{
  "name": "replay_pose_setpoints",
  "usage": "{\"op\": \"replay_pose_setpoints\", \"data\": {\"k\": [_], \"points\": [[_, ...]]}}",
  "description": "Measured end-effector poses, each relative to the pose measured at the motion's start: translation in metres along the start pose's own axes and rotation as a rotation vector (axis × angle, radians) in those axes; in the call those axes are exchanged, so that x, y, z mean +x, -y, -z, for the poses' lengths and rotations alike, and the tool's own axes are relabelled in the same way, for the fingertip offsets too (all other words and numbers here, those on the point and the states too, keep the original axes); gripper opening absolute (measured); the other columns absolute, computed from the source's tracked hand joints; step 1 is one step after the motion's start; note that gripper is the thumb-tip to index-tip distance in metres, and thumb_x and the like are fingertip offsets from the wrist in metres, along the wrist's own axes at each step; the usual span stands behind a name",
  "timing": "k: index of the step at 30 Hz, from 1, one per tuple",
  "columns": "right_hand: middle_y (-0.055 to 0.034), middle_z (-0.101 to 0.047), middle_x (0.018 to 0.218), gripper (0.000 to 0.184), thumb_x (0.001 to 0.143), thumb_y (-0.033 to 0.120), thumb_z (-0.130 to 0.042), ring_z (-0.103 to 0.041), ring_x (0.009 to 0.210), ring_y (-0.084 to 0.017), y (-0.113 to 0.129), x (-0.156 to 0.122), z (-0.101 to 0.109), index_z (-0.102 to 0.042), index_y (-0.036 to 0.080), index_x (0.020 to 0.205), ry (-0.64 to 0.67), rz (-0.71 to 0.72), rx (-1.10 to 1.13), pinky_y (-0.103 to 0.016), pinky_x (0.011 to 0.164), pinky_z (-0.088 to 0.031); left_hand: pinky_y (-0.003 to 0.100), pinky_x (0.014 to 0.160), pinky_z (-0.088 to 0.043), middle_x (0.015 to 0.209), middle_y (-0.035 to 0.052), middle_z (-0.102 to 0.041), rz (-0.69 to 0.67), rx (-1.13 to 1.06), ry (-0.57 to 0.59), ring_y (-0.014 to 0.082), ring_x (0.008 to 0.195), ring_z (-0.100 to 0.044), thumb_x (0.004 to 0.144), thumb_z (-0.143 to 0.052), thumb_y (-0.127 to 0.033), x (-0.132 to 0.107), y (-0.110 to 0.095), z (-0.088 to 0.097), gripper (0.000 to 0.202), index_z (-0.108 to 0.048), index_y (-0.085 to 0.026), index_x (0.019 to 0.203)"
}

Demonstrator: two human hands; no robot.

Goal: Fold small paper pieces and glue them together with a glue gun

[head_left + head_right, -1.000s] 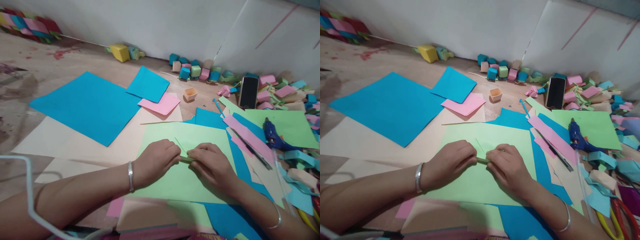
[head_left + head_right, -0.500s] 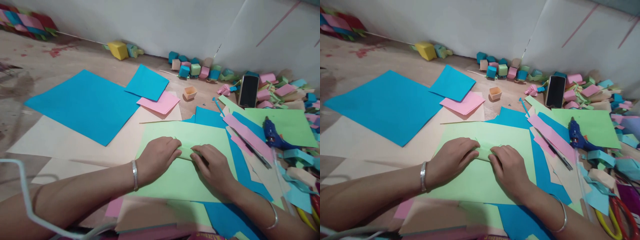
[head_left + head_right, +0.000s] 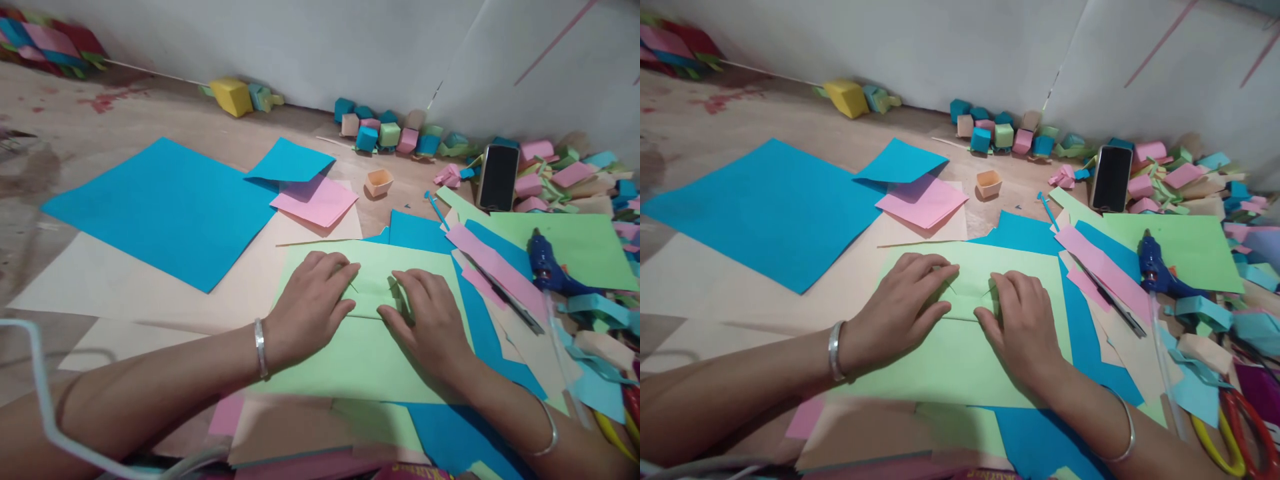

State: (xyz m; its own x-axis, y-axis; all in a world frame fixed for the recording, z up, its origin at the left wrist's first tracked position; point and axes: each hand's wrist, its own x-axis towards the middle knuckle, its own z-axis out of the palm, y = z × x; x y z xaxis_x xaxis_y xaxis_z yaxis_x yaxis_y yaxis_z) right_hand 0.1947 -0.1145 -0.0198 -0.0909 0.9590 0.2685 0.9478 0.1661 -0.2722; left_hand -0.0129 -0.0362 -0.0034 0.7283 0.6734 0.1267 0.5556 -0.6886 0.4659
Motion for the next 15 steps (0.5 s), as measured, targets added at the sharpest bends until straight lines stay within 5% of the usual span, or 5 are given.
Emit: {"op": "replay_pose_setpoints", "data": {"k": [9, 15], "points": [[-0.0148, -0.056, 0.114, 0.047, 0.081, 0.032, -0.067, -0.05, 0.106, -0.031, -0.005, 0.005, 0.003, -0.053, 0.016, 0.123, 0.099, -0.006, 0.158, -0.047, 0.085, -0.044, 0.042, 0.087, -0.038, 0.106, 0.0054, -0.059, -0.018, -0.206, 0.084, 0.0262, 0.102, -0.047, 0.078, -0.068, -0.018, -0.001, 0.004, 0.0, 0.054, -0.05, -0.023, 0.128], [-0.0064, -0.064, 0.093, 0.01, 0.08, 0.023, -0.067, -0.059, 0.089, -0.021, -0.001, 0.006, 0.012, -0.058, 0.02, 0.078, 0.145, -0.099, 0.545, -0.036, 0.077, -0.048, 0.032, 0.075, -0.042, 0.089, 0.002, -0.057, -0.062, -0.443, 0.086, 0.0175, 0.084, -0.053, 0.078, -0.055, -0.003, -0.006, 0.0, 0.0, 0.052, -0.051, -0.022, 0.127]]}}
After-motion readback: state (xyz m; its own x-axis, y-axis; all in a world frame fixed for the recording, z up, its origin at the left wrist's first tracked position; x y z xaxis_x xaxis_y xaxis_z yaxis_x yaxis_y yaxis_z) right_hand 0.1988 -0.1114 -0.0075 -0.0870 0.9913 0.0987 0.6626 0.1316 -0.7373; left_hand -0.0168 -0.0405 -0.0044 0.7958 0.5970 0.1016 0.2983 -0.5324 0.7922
